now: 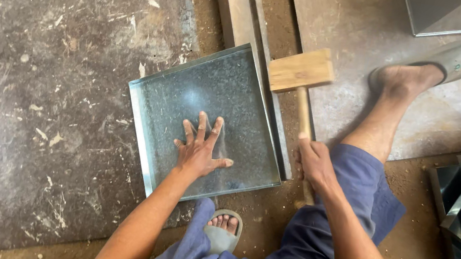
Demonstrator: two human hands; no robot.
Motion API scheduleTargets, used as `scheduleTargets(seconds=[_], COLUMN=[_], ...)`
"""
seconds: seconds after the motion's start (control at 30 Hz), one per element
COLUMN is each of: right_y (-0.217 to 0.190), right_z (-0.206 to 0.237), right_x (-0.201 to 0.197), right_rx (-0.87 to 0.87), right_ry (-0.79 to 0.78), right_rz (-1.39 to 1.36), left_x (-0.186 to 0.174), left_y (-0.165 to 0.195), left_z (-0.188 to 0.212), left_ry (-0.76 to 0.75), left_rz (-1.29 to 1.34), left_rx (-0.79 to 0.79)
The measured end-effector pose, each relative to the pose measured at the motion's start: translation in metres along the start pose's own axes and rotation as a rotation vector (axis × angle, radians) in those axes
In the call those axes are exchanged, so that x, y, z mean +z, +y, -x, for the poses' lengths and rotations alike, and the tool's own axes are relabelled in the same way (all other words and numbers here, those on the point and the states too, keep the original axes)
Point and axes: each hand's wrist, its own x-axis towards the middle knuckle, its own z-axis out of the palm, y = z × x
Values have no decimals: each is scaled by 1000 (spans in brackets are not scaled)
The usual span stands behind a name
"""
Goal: The person sits on the floor and uses a wooden mallet to hammer along the folded edges of a galvanized sheet metal panel, repositioning and turning the panel against a metal bar to work each side. They repeatedly press the panel flat with one hand while striking the edges with the mallet.
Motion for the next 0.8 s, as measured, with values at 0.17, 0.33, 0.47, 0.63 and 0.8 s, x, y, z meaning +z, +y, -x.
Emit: scheduleTargets(seconds=[0.17,0.33,0.47,0.63,0.8], right_y=[-5,-6,6,42,73], right_z=[21,11,-15,-5,24], right_x=[-6,-22,-34,-45,-55], right_rx=[-31,34,-81,-434,-773], right_ry=[-68,37,-25,333,589], right_rz=[-26,-154,-147,655,444], left_x=[-10,-42,-53,-19,3], left_y=[4,5,8,-1,-24], left_z=[-3,-24,-34,11,80], left_ry=[-13,24,58,331,-167], left_rz=[-18,-41,-68,18,1013], left_rx=[-9,8,41,247,-2])
